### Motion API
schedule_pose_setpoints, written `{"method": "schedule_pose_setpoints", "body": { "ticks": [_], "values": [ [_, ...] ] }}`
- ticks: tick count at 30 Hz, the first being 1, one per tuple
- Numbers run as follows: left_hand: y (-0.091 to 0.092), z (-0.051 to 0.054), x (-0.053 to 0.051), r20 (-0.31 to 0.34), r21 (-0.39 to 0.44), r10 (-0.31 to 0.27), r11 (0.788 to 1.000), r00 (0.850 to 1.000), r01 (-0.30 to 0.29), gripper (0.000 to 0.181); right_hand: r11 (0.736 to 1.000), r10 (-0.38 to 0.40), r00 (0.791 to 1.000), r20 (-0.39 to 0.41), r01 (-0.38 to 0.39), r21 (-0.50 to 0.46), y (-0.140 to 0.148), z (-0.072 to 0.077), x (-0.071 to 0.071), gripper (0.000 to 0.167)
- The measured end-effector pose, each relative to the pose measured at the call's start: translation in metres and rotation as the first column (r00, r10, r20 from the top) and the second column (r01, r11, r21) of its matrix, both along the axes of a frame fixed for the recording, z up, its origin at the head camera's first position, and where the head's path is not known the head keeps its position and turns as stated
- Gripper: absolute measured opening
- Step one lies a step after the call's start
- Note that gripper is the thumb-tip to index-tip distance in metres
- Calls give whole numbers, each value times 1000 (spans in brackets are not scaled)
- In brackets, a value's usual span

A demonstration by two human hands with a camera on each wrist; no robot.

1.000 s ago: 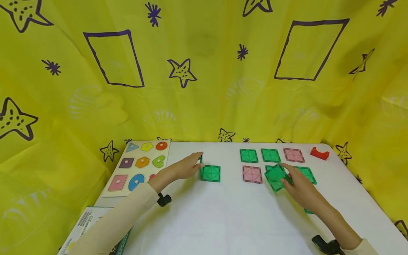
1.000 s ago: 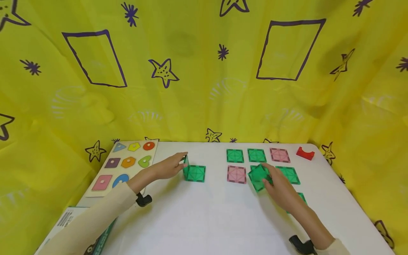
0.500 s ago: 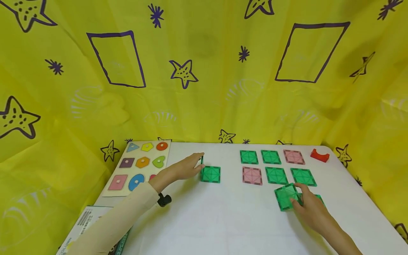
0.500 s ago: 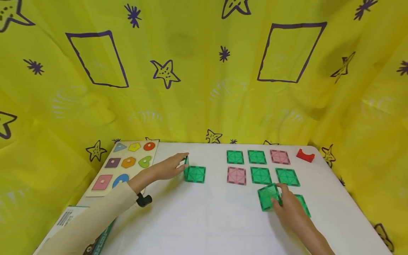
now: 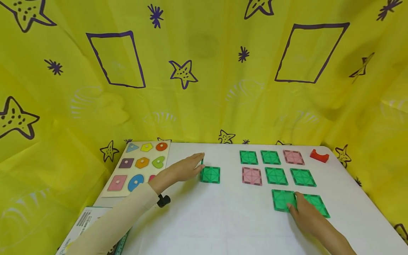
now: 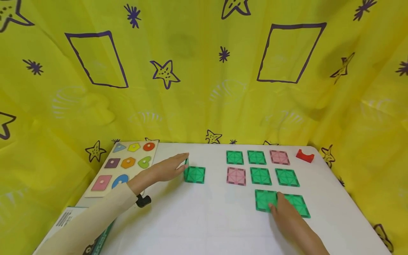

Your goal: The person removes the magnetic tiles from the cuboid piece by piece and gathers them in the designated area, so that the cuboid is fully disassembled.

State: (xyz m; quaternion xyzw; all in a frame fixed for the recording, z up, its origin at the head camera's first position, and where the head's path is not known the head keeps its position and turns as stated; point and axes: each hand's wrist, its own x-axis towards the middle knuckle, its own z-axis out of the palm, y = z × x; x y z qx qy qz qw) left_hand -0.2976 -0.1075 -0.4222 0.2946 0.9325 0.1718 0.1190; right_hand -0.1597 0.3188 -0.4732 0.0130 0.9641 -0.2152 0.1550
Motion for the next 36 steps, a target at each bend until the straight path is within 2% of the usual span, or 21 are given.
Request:
{"method": "schedule_pose_setpoints", "body": {
  "ticks": [4,10,16,22,30,36],
  "values": [
    [-3,3,-1,-6,-18,-17,1000,1000,17,73,1000,-2,1000,29,2,12,-2,0,0,81],
    [-5,3,-3,18,-25,-34,999,999,34,86,999,-3,999,45,1,34,-2,-2,0,81],
    [-6,-1,-5,36,10,-22,1000,999,21,84,998,-6,999,52,3,57,-3,-3,0,77],
    [-5,-3,-6,38,2,-16,1000,999,15,85,998,17,999,43,-20,54,-6,6,-4,81],
    [-4,-3,-6,46,5,-5,1000,999,5,83,997,71,997,-36,-71,14,-36,26,-22,95],
    [-4,-1,-4,54,-6,5,1000,999,-5,83,989,144,982,-120,-146,-14,-77,40,-44,91]
  ]
}}
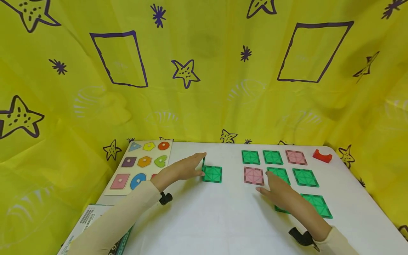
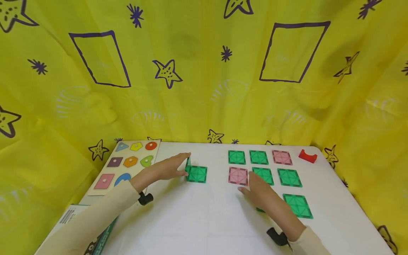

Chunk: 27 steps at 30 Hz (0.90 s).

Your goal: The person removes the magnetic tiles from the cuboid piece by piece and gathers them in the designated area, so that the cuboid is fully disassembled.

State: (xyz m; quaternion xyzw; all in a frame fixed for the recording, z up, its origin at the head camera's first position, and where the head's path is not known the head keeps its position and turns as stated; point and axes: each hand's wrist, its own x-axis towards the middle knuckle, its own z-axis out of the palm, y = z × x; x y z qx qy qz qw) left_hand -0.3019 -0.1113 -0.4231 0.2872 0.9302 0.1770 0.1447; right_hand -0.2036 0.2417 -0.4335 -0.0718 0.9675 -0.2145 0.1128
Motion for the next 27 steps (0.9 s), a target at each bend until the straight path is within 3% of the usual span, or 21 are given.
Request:
{"method": "schedule_pose_setpoints", "body": {
  "ticks": [6,14,21,27],
  "values": [
    [0,2,1,-3,-12,7,1000,1000,-7,83,998,67,996,-58,-67,-2,-46,3,-35,87],
    [1,4,3,-3,-13,16,1000,1000,-16,82,968,251,960,-124,-245,62,-97,-18,-77,93],
    [2,3,2,-15,-11,7,1000,1000,-7,82,963,270,961,-65,-269,26,-121,-25,-89,101],
    [2,2,0,-20,-26,3,1000,1000,-3,83,955,295,954,-51,-293,43,-127,-26,-96,93]
  ]
}}
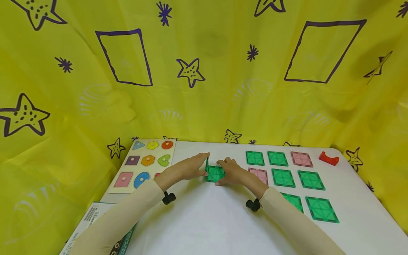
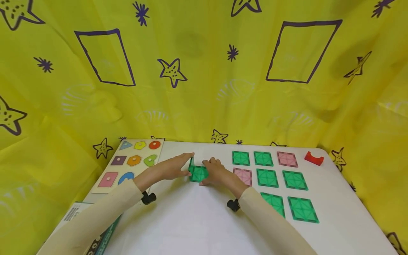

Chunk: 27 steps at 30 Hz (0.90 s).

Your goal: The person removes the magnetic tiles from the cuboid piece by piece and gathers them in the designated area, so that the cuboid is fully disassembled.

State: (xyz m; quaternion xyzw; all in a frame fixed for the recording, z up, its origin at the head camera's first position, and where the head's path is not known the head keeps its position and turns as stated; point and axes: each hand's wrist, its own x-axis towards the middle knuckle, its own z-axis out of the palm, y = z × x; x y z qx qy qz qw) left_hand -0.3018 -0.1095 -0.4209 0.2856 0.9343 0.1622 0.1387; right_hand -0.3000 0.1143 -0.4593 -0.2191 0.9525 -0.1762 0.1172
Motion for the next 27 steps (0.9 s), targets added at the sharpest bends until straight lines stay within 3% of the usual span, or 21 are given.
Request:
{"method": "schedule_pose_setpoints", "body": {
  "ticks": [7,20,27],
  "values": [
    [2,0,-1,0,-6,18,1000,1000,-18,84,1000,7,1000,17,-7,1,4,-5,-5,85],
    [2,-3,-3,6,109,0,994,1000,-1,82,999,-3,1000,-9,3,-43,2,-6,-1,84],
    [-1,-5,-4,-3,134,10,991,1000,-9,81,997,-64,998,22,65,-44,2,-6,3,83]
  ]
}}
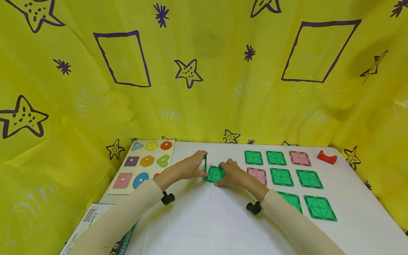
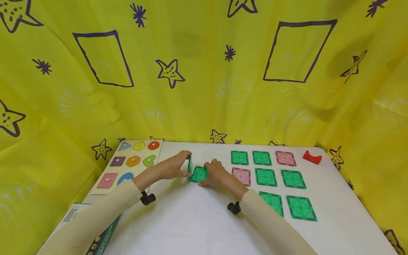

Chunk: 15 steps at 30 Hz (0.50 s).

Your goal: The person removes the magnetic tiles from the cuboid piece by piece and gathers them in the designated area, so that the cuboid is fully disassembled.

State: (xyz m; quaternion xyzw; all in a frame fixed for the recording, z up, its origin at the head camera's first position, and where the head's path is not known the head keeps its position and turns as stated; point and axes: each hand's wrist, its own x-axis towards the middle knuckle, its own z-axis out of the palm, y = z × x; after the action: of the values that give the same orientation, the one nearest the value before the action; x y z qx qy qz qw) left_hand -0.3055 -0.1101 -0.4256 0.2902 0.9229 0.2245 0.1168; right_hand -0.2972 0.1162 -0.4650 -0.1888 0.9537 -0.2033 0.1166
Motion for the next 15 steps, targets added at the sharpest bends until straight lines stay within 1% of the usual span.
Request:
{"method": "schedule_pose_setpoints", "body": {
  "ticks": [5,10,15],
  "values": [
    [-1,-3,-1,7,11,10,1000,1000,-10,80,1000,-26,1000,-7,26,16,1,1,8,83],
    [0,-3,-1,25,10,-7,1000,1000,7,80,999,-38,999,-21,38,23,2,2,17,83],
    [2,-2,0,28,-6,-10,1000,1000,11,80,999,-31,999,-10,31,22,6,4,28,83]
  ]
}}
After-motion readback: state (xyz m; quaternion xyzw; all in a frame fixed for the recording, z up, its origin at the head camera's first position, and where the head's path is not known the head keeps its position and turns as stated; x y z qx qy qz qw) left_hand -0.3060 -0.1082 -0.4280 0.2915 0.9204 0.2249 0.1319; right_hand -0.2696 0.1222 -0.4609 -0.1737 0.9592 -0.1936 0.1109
